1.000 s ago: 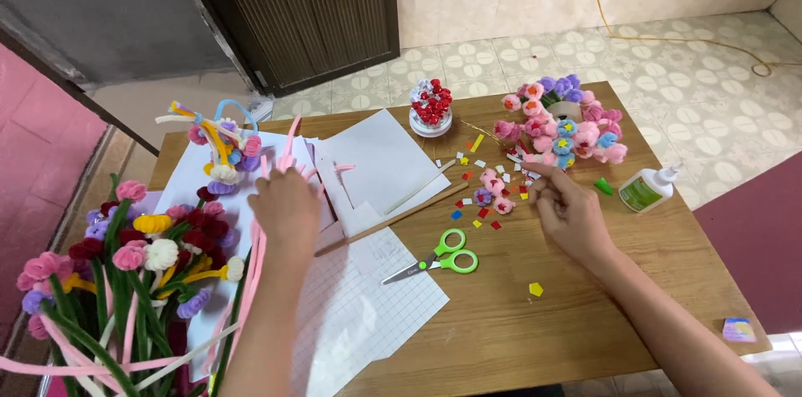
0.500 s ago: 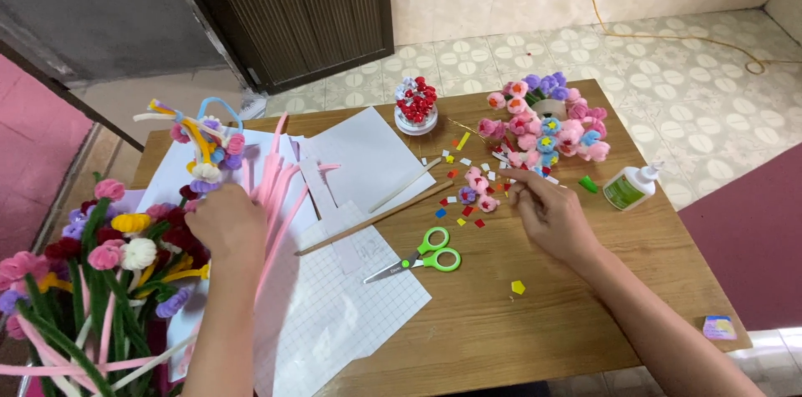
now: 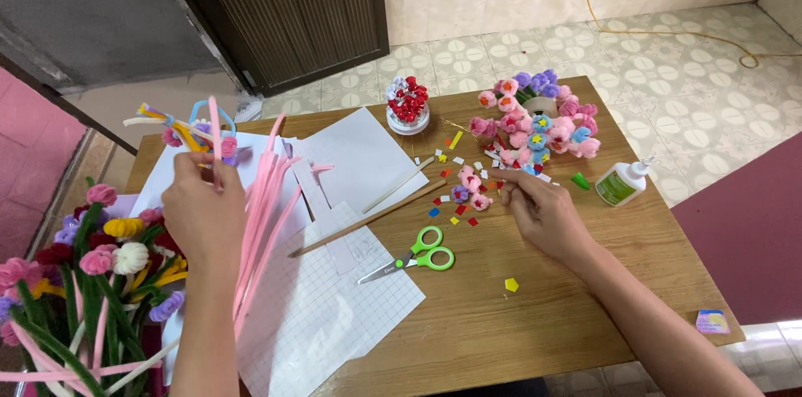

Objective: The person is crafting decorative flowers by folding pink paper strips and gluing them onto a wooden stick.

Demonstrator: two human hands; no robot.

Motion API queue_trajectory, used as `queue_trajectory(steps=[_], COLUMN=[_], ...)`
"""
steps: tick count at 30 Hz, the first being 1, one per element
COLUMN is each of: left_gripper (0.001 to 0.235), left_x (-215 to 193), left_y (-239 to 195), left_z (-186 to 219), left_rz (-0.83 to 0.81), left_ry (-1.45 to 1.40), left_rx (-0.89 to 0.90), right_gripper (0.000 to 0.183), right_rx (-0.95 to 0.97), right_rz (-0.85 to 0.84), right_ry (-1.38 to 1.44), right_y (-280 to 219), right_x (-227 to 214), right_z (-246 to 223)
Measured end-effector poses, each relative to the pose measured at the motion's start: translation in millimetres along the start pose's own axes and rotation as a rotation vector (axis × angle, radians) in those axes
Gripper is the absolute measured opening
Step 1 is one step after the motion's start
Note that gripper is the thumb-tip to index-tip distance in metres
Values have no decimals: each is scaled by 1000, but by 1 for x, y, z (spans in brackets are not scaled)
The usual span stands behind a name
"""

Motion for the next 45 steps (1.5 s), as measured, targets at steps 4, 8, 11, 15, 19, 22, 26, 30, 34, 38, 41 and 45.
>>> queue_trajectory(steps=[4, 8, 11, 15, 19, 22, 26, 30, 34, 38, 41, 45], left_gripper=[8, 5, 6, 11, 6, 3, 9, 16, 22, 16, 12, 12], left_x=[-38, -75, -88, -75, -62, -42, -9, 38, 108, 135, 137, 80], left_y=[4, -3, -20, -55, -87, -98, -90, -75, -94, -107, -107, -84], left_z=[33, 83, 129, 199, 239, 248, 233, 196, 160, 145, 142, 158], left_rz=[129, 179, 106, -260, -448, -542, -638, -538, -820, -902, -887, -879], left_ry=[-270, -555, -733, -1099, -1191, -1259, -1240, -748, -242, -10, -32, -244], left_rx=[119, 313, 412, 474, 526, 493, 412, 539, 605, 620, 614, 455], right_gripper=[42, 35, 29, 29, 38, 28, 23, 29, 26, 24, 25, 18], right_rx=[-4, -37, -36, -37, -21, -35, -32, -2, 5, 22, 77, 65], right_rz=[3, 78, 130, 136, 285, 349, 457, 620, 732, 672, 631, 498], right_ry=[2, 41, 139, 382, 744, 830, 842, 895, 914, 898, 898, 922], right_y=[-1, -1, 3, 10, 12, 12, 12, 12, 10, 17, 17, 25], right_x=[1, -6, -9, -10, -4, -8, -27, -69, -110, -124, -120, -102], right_z=[5, 3, -21, -69, -95, -92, -86, -72, -67, -71, -68, -66])
Point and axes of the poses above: each hand's wrist, its own y-axis towards the middle knuckle, its own x-axis out of the palm, z = x × y, the point moved 8 cm from there along y, towards the middle knuckle, and after that the axes turned 6 degrees about y, right-handed, at the moved point
